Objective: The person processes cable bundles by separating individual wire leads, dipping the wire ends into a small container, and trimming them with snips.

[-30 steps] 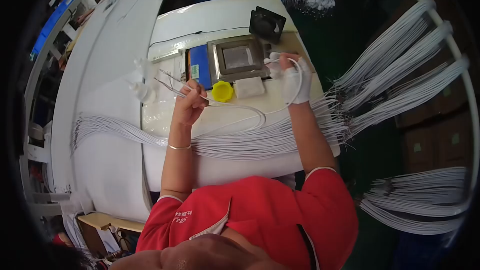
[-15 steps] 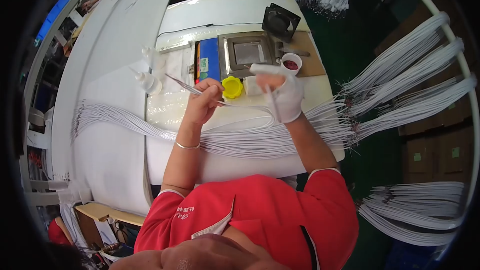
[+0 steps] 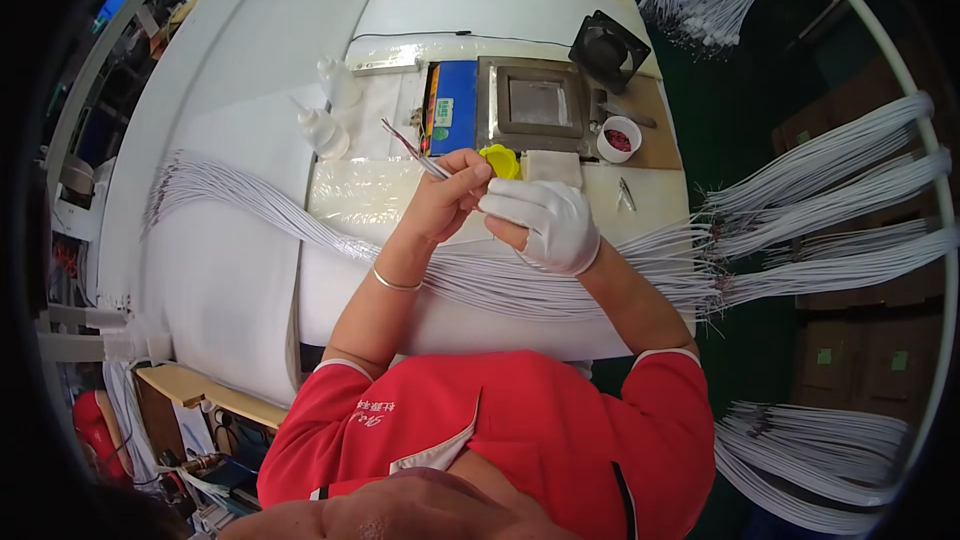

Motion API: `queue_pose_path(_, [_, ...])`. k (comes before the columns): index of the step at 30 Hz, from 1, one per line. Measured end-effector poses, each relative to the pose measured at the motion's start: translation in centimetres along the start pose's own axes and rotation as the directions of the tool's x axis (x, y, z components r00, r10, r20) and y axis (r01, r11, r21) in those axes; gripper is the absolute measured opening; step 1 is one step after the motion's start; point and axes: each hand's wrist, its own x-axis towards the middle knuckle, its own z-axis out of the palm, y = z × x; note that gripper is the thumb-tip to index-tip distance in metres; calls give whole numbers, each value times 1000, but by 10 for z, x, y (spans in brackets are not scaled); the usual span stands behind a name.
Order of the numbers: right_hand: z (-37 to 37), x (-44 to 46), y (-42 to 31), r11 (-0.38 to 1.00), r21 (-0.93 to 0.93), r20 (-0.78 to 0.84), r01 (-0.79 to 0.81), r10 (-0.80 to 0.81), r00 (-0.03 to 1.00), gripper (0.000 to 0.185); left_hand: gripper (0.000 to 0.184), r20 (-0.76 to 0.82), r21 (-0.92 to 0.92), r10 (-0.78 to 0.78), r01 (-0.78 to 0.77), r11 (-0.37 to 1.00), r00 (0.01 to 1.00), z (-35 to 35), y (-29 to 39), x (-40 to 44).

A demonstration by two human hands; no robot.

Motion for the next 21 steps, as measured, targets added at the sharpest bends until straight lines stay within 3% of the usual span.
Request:
queue_pose_path(4, [-1,-3,1,1000,-12,24,1,-1,1000,18,11,-46,50,34,-32,998,998,1,2,-1])
queue_pose_path(8, [0,-6,0,999,-36,14,-10,10,1000,29,10,-110,154,86,-69,986,990,-4,-5,0])
queue_pose_path(13, [0,-3,1,999,-40,-4,-6,6,1000,26,8,-155,73,98,-88,994,983,-1,-1,1])
queue_pose_path(16, [-1,-2,2,999,-46,-50,21,-23,998,19,3,-133,174,234,-210,962,963,8,4,0])
queue_pose_path(17, [-3,-3,1,988,64,-29,-137,140,990,19,3,-129,173,234,-210,962,964,10,6,0])
queue_pose_path(19, [-7,-6,-2,857,268,66,-439,439,896,18,4,-24,514,354,-292,807,935,11,10,-3])
queue_pose_path(20, [-5,-6,-3,856,268,67,-442,441,895,18,5,41,657,394,-322,682,918,11,11,-5])
queue_pose_path(21, [-1,-5,-3,816,308,-28,-489,522,852,16,5,40,656,392,-320,683,919,10,9,-5])
